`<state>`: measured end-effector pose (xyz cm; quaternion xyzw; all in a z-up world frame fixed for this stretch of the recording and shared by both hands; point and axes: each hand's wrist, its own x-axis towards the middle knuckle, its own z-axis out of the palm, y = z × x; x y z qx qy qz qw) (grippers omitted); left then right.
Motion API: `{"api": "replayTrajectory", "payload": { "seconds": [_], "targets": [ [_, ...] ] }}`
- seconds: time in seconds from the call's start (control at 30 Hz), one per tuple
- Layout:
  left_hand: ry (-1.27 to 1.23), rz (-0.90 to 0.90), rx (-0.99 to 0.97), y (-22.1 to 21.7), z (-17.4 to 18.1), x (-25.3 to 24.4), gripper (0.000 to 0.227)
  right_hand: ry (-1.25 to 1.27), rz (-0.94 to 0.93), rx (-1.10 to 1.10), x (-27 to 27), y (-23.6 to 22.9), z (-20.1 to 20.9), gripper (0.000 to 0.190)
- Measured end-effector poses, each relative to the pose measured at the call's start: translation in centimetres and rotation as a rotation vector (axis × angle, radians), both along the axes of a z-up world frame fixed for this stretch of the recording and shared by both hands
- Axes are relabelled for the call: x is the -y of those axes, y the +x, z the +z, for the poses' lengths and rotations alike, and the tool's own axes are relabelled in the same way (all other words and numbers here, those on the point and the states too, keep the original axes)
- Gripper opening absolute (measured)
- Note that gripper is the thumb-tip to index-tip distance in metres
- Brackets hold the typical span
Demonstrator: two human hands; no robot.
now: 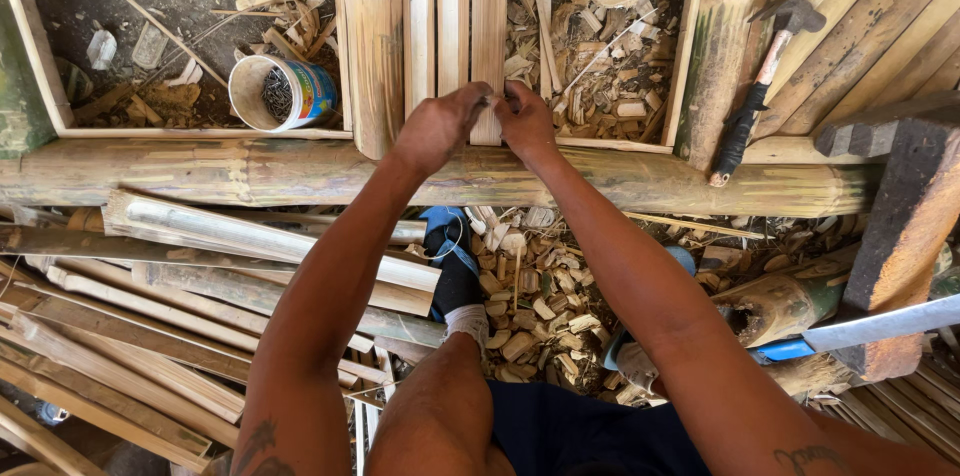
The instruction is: The person assembles a bamboo structure by placing split bamboo strips into a frame, inserting nails, and hammering them in. The person also uses a saw to trim the ends of the bamboo strips.
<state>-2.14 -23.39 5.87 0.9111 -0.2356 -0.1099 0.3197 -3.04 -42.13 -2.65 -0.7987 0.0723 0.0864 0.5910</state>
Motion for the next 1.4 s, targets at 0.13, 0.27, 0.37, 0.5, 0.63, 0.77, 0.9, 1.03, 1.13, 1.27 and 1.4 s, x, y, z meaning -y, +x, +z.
{"api": "replayTrajectory", "payload": {
  "seconds": [0.13,0.27,0.37,0.5,0.63,0.77,0.9,1.03,1.13,1.27,1.4],
  "targets": [
    [-0.066,-0.121,0.466,-0.2,-1.8,-0.1,0.014,0.056,-0.065,-0.103,-0.8,-0.2,0.6,0.027],
    [-0.049,-0.163,0.570,0.6,-3.6,-0.6,0.011,-0.007,-0.250,-0.237,2.3,-0.4,2.2,0.033],
    [-0.125,-0.121,0.318,0.7,-4.5,-1.1,0.006,-0.245,-0.312,0.230,10.3,-2.7,3.2,0.030],
    [-0.069,-0.165,0.238,0.7,-4.1,-1.5,0.004,-1.123,-0.604,0.244,24.5,-5.7,3.5,0.067],
    [0.040,-0.301,0.322,0.6,-3.3,-0.7,0.004,-0.984,-0.388,-0.029,31.3,-8.2,2.5,0.058],
    [0.126,-0.310,0.163,0.5,-3.1,-0.7,0.008,-0.996,-0.391,-0.042,30.8,-10.0,4.4,0.035],
    [0.087,-0.292,0.132,1.0,-3.1,-0.8,0.011,-0.395,-0.343,0.004,22.1,-14.0,6.3,0.028],
    [0.060,-0.266,0.096,0.2,-3.4,-0.4,0.011,-0.589,0.055,-0.059,12.7,-15.6,8.1,0.036],
    [0.118,-0.277,0.106,0.8,-3.2,-0.3,0.012,-0.416,0.201,0.017,8.7,-16.6,10.1,0.030],
    [0.172,-0.291,0.136,0.1,-4.4,-0.4,0.022,-0.464,0.314,0.275,6.5,-17.8,10.7,0.027],
    [0.138,-0.294,0.135,0.2,-4.3,-0.5,0.015,-0.601,0.324,-0.127,5.3,-17.6,10.9,0.023]
  ]
}}
